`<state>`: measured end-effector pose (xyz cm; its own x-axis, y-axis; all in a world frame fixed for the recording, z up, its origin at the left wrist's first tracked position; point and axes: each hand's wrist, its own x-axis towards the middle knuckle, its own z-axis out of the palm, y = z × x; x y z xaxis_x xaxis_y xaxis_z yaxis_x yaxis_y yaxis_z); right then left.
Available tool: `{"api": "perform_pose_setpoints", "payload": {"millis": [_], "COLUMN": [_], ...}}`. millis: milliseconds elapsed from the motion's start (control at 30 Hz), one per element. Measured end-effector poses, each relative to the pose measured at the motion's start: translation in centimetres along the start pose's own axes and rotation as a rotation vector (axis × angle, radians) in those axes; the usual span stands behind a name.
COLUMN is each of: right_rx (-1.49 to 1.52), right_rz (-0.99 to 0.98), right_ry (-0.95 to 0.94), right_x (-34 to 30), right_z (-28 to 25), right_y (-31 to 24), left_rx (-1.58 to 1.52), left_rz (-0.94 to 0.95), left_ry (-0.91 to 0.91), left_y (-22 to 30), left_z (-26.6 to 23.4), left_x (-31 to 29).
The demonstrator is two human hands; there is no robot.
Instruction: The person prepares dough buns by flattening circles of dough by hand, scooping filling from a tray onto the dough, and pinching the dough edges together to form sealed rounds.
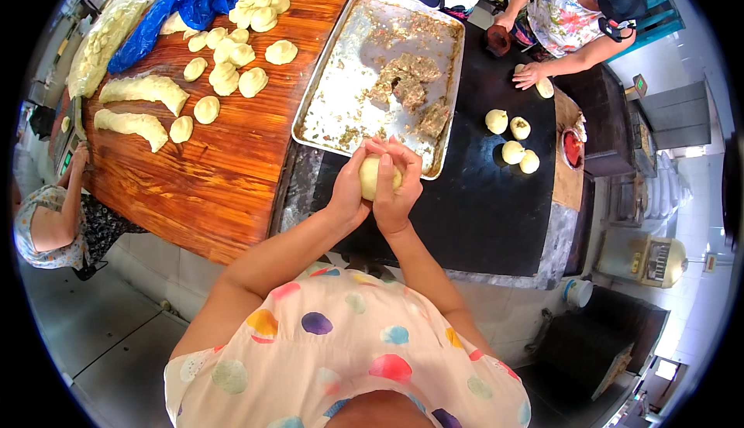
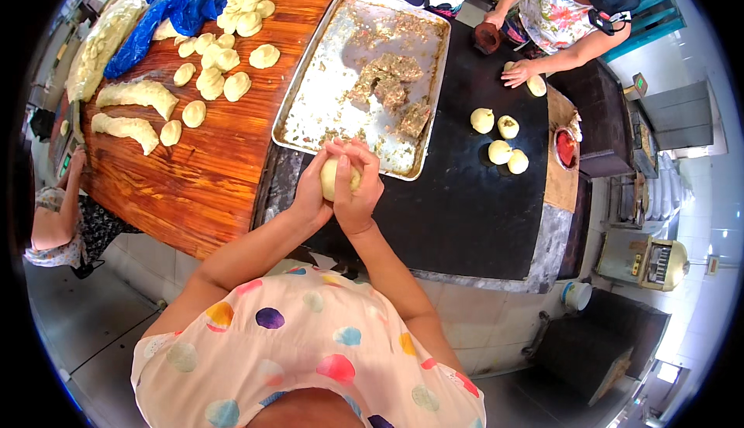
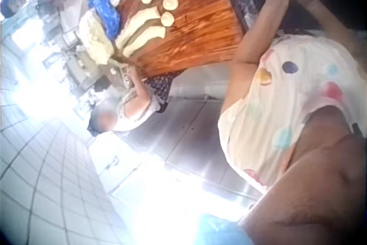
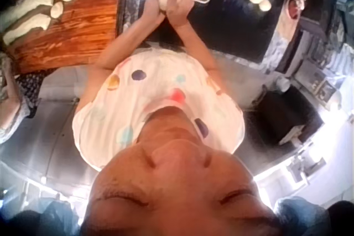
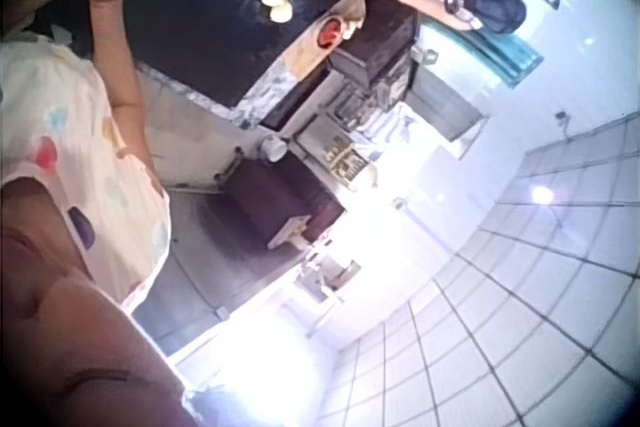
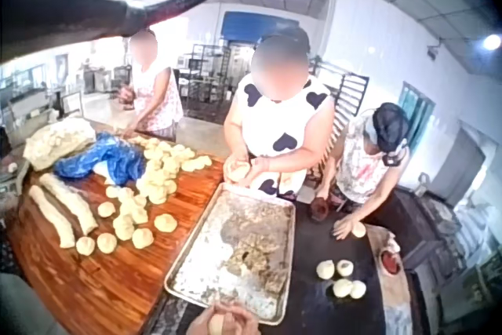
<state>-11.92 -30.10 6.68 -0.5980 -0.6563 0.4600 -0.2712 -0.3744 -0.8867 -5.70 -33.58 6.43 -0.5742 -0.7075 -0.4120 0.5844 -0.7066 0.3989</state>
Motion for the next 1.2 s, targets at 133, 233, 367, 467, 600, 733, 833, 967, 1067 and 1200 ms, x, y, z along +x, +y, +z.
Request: {"api": "perform_pose_setpoints", "payload": {"millis": [133, 233, 367, 467, 600, 733, 833, 967, 1067, 1200], "right_rx": [-0.320, -0.166, -0.396, -0.315, -0.225, -0.355, -0.377, -0.262, 0.200, 0.035], "right_rz": [-0.229, -0.089, -0.201, -0.155, -0.030, -0.155, -0.196, 0.043, 0.568, 0.487], "right_ry": [-0.303, -0.460, -0.598, -0.437, -0.085, -0.021, -0.007, 0.065, 0.271, 0.691], "right_x": [1.4, 2.6, 3.4, 3.1, 1.6, -0.9, -1.5, -1.4, -0.2, 5.1], "right_z": [-1.7, -3.5, -4.8, -5.1, -4.3, -3.7, -4.7, -6.8, -9.9, -15.2], "right_y": [-0.3, -2.0, -2.9, -2.2, -0.2, 2.8, 3.2, 4.0, 4.1, 4.8], "left_rx": [0.106, 0.294, 0.418, 0.285, -0.008, 0.116, 0.199, 0.226, 0.221, 0.399], "left_rz": [-0.078, -0.349, -0.456, -0.453, -0.292, -0.207, -0.243, -0.352, -0.563, -0.414], "left_ry": [-0.056, -0.109, -0.192, -0.278, -0.139, 0.113, 0.124, 0.120, -0.214, -0.047], "left_y": [0.6, 3.3, 1.6, 1.3, 0.5, -3.2, -4.3, -5.3, -5.1, -4.4], "left_z": [-1.1, 0.0, -0.4, -0.1, 2.6, -1.7, -2.4, -0.4, 0.4, -1.2], "left_x": [0.7, 1.1, 2.7, 3.7, 1.6, 2.4, 2.7, 3.2, 3.6, 3.2]}}
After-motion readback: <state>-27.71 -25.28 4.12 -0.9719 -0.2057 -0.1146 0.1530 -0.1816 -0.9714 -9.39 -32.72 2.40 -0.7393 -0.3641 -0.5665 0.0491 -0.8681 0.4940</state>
